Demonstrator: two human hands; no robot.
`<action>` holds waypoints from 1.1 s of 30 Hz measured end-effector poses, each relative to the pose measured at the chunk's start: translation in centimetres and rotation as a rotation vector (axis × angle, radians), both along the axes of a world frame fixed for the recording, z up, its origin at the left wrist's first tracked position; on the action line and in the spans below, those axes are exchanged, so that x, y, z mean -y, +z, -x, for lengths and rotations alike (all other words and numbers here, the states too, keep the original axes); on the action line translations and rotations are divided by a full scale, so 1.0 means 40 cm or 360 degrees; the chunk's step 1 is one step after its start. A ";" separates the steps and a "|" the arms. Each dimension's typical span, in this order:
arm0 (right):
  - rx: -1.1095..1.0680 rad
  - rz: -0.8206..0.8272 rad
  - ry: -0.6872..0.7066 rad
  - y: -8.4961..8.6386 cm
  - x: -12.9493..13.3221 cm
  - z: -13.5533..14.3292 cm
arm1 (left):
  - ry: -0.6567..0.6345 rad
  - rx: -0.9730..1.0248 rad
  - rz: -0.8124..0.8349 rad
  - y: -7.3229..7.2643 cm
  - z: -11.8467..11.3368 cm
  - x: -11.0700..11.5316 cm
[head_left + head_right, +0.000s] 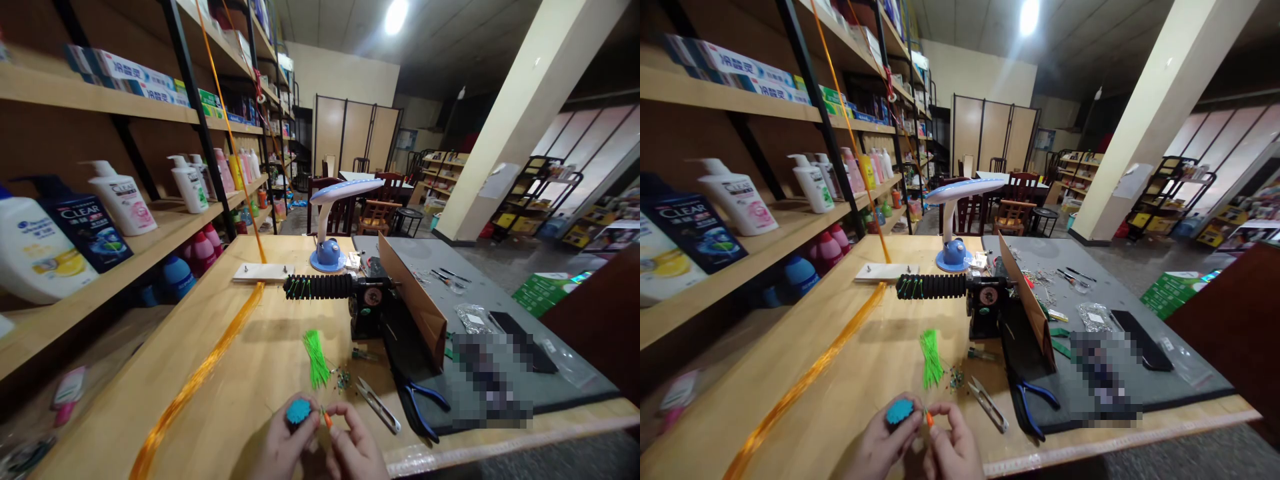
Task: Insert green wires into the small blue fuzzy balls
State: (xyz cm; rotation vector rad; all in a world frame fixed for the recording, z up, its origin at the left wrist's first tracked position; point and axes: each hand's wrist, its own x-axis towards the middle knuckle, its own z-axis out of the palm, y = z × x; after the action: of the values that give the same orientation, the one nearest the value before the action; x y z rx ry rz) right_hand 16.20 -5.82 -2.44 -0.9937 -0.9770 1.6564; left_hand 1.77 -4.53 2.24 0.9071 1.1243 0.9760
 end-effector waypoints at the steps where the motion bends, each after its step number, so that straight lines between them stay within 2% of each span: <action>1: 0.0000 0.0012 0.0009 -0.004 -0.002 0.000 | -0.0011 -0.0049 -0.0041 0.002 0.003 0.001; 4: 0.0007 0.0029 0.0038 -0.012 -0.005 0.000 | 0.0017 -0.0091 -0.0082 -0.001 0.005 0.001; 9: 0.0006 -0.0058 0.0046 -0.006 0.003 -0.001 | -0.0025 0.0195 0.0165 -0.036 0.001 -0.007; 12: 0.0054 -0.0125 0.0063 -0.006 0.006 -0.005 | -0.0092 0.0182 0.0241 -0.050 0.004 -0.015; 15: 0.0096 -0.0196 0.0112 -0.013 0.005 -0.011 | -0.0143 0.0135 0.0169 -0.043 0.009 -0.021; 18: 0.0122 -0.0243 0.0080 -0.018 0.002 -0.021 | -0.0153 0.0059 0.0039 -0.020 0.011 -0.023; 21: 0.0149 -0.0257 0.0064 -0.019 -0.002 -0.028 | -0.0145 0.0002 0.0030 -0.004 0.010 -0.021; 25: 0.0063 -0.0191 0.0073 -0.020 -0.012 -0.018 | -0.0100 0.0061 0.0089 -0.019 0.009 -0.015; 29: -0.0012 -0.0088 0.0022 -0.016 -0.015 0.001 | -0.0149 -0.0005 0.0078 -0.038 0.009 -0.011; 33: -0.0053 -0.0011 0.0032 -0.008 -0.009 0.000 | -0.0183 -0.0123 0.0021 -0.019 0.009 -0.010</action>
State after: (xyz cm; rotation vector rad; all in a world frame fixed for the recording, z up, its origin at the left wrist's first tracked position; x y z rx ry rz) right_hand 16.21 -5.48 -2.75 -0.9513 -0.9728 1.6798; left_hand 1.42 -4.12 1.50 0.9954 1.1294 0.8447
